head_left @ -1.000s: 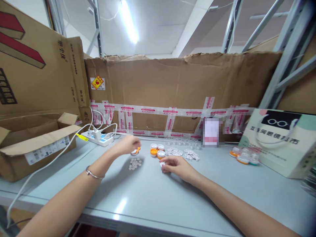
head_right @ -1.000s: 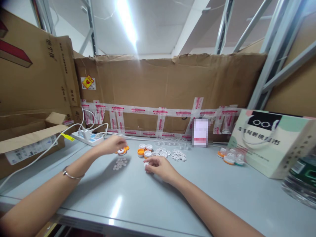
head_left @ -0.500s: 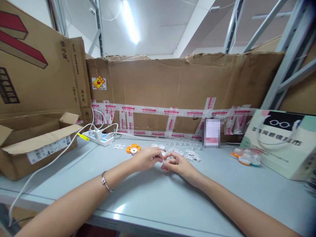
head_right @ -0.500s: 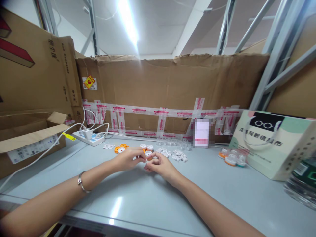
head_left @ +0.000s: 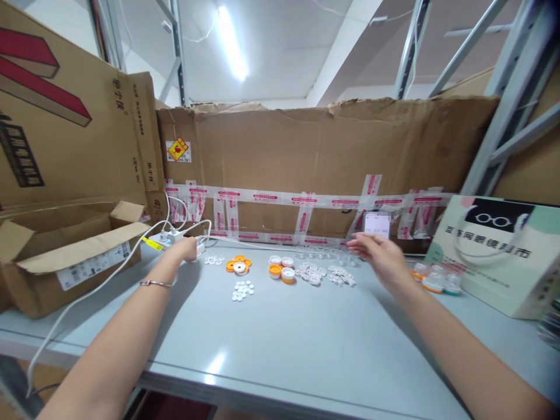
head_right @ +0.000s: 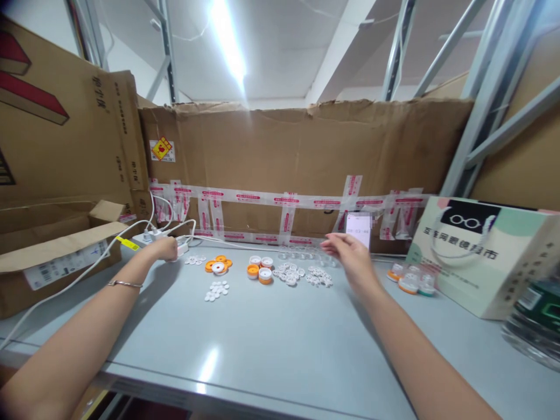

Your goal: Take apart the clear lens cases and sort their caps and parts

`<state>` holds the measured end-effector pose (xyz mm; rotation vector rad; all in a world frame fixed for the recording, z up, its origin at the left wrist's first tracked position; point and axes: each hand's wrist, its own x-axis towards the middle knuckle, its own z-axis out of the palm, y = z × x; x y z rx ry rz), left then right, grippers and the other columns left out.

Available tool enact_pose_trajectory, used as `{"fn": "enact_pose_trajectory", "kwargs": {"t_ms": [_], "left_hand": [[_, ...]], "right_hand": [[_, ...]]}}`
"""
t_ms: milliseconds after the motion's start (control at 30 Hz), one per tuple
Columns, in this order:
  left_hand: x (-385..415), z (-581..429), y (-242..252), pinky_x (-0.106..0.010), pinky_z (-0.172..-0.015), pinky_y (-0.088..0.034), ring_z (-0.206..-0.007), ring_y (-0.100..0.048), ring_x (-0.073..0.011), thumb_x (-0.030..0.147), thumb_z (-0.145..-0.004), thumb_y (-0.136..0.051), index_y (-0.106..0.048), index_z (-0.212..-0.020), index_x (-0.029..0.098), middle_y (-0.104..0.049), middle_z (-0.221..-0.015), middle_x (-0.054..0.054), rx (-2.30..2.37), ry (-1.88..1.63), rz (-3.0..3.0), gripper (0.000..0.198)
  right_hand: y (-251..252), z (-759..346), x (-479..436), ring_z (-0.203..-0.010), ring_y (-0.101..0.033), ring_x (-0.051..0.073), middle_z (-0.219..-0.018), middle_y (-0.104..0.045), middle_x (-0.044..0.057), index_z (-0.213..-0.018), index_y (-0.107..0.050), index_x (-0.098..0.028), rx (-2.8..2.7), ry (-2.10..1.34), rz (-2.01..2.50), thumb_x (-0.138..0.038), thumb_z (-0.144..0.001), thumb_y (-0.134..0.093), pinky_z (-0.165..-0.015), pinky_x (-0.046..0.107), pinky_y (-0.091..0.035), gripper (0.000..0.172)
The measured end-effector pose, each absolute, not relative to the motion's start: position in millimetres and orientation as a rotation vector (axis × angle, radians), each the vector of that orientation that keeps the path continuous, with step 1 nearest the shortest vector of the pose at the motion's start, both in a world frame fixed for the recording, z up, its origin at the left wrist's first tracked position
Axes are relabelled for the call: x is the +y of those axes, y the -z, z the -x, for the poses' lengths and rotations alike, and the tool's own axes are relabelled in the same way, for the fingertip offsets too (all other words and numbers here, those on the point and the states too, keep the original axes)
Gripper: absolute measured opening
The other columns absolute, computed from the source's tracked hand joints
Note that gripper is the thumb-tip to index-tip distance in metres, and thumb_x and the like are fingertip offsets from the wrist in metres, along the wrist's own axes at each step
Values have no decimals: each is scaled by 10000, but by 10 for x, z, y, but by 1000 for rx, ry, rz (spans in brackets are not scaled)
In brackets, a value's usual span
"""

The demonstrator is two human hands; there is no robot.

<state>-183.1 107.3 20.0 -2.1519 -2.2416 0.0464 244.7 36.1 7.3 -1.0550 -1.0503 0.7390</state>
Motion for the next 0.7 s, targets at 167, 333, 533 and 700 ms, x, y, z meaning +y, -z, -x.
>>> {"fn": "enact_pose_trajectory", "kwargs": {"t_ms": [167,333,533,700], "left_hand": [[1053,1748,-189,-256,-603,-431,-614,-574,-205,81,-446,-507,-536,-429,132,-587,-508,-54,-2229,-109,2281,61],[1082,1726,-175,-208,-569,-419,-625,-586,-177,80,-481,-496,-604,-557,139,-629,-577,-39,-2204,-57,2364,145],[1145,1736,-190,-198,-599,-399,-759,-594,-186,143,-580,-498,-631,-748,158,-663,-777,-53,-2138,188,2277,215],[1147,1685,-204,-205,-618,-378,-768,-584,-170,243,-682,-478,-616,-770,157,-654,-828,-53,-2038,377,2252,185]], "right_hand": [[-221,-3067,340,-619,-569,135,-729,-628,55,-754,-557,-168,-1052,-470,1340,-231,-703,-551,-641,271,-449,81],[-168,-3747,348,-754,-575,200,-887,-640,141,-782,-605,-150,-1193,14,2039,-194,-692,-548,-662,297,-399,115],[-22,-4039,407,-647,-585,200,-847,-644,195,-627,-626,-138,-1291,-5,2325,-121,-617,-590,-591,288,-396,41],[46,-3995,418,-634,-600,201,-773,-665,170,-572,-642,-143,-1437,17,2389,-85,-570,-583,-576,267,-405,83]]}}
